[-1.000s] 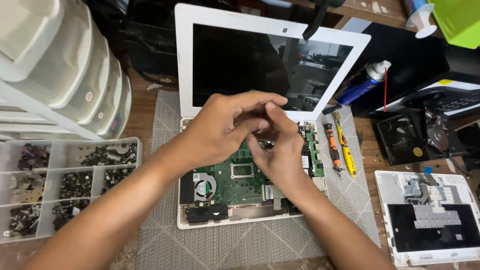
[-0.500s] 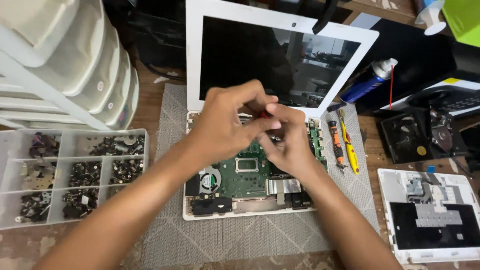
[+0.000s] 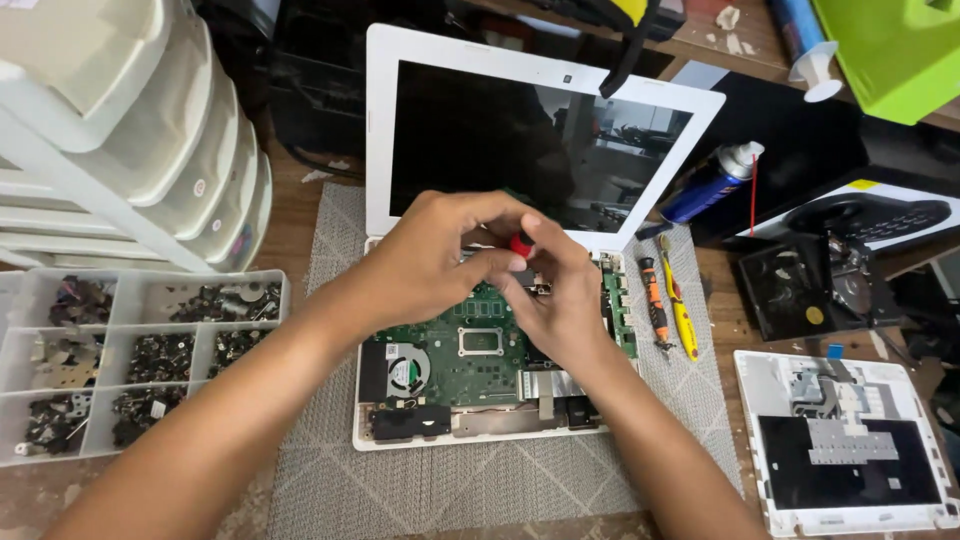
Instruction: Removing the screws and prying open the outer casing of a laptop for repair.
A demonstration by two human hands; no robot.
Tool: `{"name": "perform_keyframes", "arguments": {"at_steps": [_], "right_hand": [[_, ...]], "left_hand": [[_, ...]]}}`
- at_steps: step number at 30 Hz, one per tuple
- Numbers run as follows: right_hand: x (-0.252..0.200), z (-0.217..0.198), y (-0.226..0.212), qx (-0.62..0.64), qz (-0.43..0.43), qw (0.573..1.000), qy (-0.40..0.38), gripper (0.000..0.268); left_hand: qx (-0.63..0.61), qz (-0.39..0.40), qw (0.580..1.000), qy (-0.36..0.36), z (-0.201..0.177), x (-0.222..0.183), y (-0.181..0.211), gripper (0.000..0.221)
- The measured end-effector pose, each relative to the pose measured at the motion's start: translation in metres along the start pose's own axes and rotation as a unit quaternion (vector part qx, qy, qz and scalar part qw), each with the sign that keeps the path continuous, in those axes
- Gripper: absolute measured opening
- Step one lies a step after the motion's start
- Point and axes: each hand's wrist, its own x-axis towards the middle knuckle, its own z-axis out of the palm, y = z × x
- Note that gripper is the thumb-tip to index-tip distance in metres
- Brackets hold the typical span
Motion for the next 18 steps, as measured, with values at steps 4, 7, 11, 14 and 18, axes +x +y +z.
{"name": "perform_keyframes", "arguments": {"at_steps": [4,7,11,14,18], "right_hand": [[0.001,-0.004,-0.003,0.072,0.019,0.996,-0.039,0.057],[-0.006,-0.002,0.01,0.098,0.037,0.994,-0.043,0.054],[-0.01,0.001,0.012,0.019,0.059,0.998,-0.01,0.062],[-0.013,0.002,0.003,-0.006,0.081,0.997,-0.004,0.056],[-0.015,-0.032,0.006,0.141,0.083,0.982,0.095,0.072]], "left_hand": [[0.053,0.023,0.997,0.051,0.008,-0.003,-0.016,0.021],[0.099,0.085,0.984,0.122,0.016,-0.006,-0.035,0.033],[0.082,0.129,0.98,0.131,0.012,-0.008,-0.034,0.03],[0.078,0.153,0.979,0.108,0.008,-0.01,-0.033,0.031],[0.09,0.152,0.981,0.076,0.007,-0.012,-0.026,0.035]]}}
